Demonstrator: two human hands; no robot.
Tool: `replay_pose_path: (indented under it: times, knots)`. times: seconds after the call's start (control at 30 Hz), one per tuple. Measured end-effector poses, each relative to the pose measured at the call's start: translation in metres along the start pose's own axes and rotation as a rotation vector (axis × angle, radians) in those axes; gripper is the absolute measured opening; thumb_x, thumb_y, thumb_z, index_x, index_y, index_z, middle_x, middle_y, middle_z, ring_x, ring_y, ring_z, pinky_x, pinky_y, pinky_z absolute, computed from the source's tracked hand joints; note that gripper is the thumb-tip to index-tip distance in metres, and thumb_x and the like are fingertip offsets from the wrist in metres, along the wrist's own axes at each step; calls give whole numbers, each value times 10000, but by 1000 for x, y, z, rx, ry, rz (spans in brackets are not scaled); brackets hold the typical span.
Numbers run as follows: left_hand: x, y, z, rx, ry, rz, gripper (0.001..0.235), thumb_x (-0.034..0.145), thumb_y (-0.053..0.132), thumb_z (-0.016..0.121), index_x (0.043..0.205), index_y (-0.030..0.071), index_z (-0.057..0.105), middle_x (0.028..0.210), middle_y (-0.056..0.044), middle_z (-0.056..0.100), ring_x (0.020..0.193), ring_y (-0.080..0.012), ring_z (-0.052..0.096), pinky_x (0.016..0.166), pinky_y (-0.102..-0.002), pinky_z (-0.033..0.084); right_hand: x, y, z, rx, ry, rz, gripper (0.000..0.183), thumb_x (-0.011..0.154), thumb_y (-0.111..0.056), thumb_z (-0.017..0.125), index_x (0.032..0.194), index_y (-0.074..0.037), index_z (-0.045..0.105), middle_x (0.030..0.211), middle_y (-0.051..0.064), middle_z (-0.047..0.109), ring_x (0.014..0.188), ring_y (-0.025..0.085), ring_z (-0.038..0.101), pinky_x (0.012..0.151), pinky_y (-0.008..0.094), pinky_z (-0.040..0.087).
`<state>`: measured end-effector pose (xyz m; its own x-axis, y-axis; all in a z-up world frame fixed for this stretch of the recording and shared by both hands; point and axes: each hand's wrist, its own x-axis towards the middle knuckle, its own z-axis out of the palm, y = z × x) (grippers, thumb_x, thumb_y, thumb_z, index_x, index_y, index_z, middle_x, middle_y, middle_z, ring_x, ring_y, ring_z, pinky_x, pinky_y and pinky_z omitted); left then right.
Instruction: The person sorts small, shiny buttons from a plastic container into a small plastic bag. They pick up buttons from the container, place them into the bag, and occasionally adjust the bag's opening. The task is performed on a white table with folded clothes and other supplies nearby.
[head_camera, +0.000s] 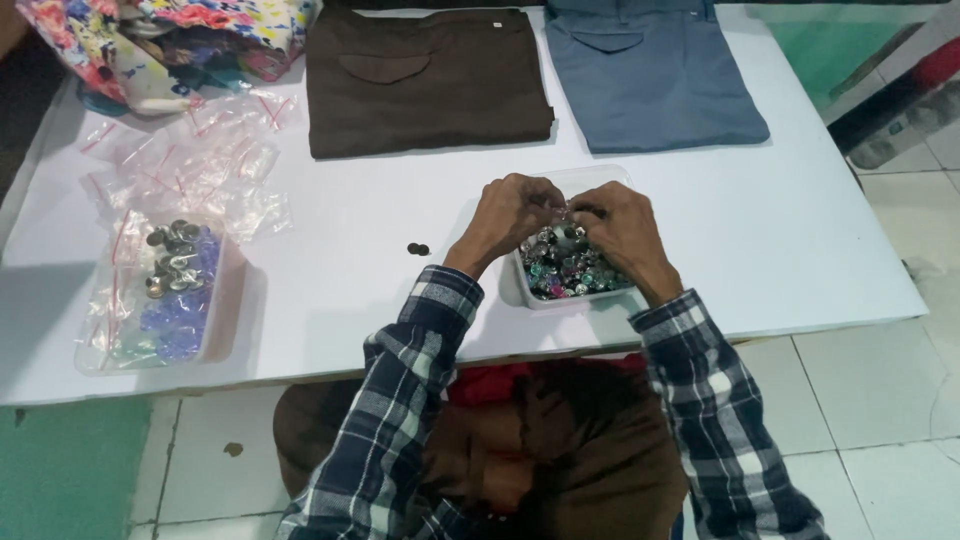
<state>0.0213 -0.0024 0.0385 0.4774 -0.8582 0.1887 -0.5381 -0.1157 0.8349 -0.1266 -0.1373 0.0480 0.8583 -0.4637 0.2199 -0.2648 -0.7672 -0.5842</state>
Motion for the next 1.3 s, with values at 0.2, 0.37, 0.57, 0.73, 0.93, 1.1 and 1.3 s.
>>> replay_pose_path:
  times: [0.2,0.37,0.57,0.73,0.93,1.1,1.3]
  knots:
    - [6,-6,7,-256,-14,-21,225,780,213,806,992,288,788,818,24,786,932,-211,758,933,-379,549,-8,-18,-10,642,51,166,191,852,-79,805,1038,-48,772,942,152,720,869,175,699,733,301,630]
    - [1,3,0,-301,-27,-46,251,795,194,800,1039,255,792,843,-13,795,951,-223,759,934,-376,548,-12,-15,-8,821,13,190,226,865,-41,782,1079,21,743,976,185,730,904,197,711,782,328,653]
    - [2,-3,2,-328,-28,-70,227,773,206,811,999,224,790,799,-5,787,919,-178,751,933,-345,533,-14,-2,-7,898,-26,256,232,904,20,697,1135,40,719,1060,212,731,983,240,716,846,345,649]
    - [4,-10,4,-295,-36,-79,212,775,206,800,985,235,790,789,14,786,909,-176,754,916,-341,534,-10,5,-7,802,-11,217,217,932,53,663,1141,45,720,1075,243,723,989,275,717,837,356,654]
    - [3,-7,0,-144,-1,7,198,813,164,767,999,231,773,796,-23,784,923,-265,757,919,-390,528,-8,-3,-15,369,8,162,222,941,46,620,1090,-31,766,986,234,734,822,280,756,705,319,653]
    - [2,-15,9,-162,44,30,186,856,186,761,1034,235,736,817,23,785,915,-210,758,926,-387,519,10,5,8,-251,-193,-66,295,872,42,654,1137,-12,774,1042,250,719,955,415,728,802,425,624]
    - [2,-19,11,-142,49,41,176,855,192,740,1026,230,722,830,5,785,916,-256,750,916,-412,520,13,-3,22,-451,-292,-101,186,801,85,637,980,135,627,860,253,648,845,436,721,681,444,607]
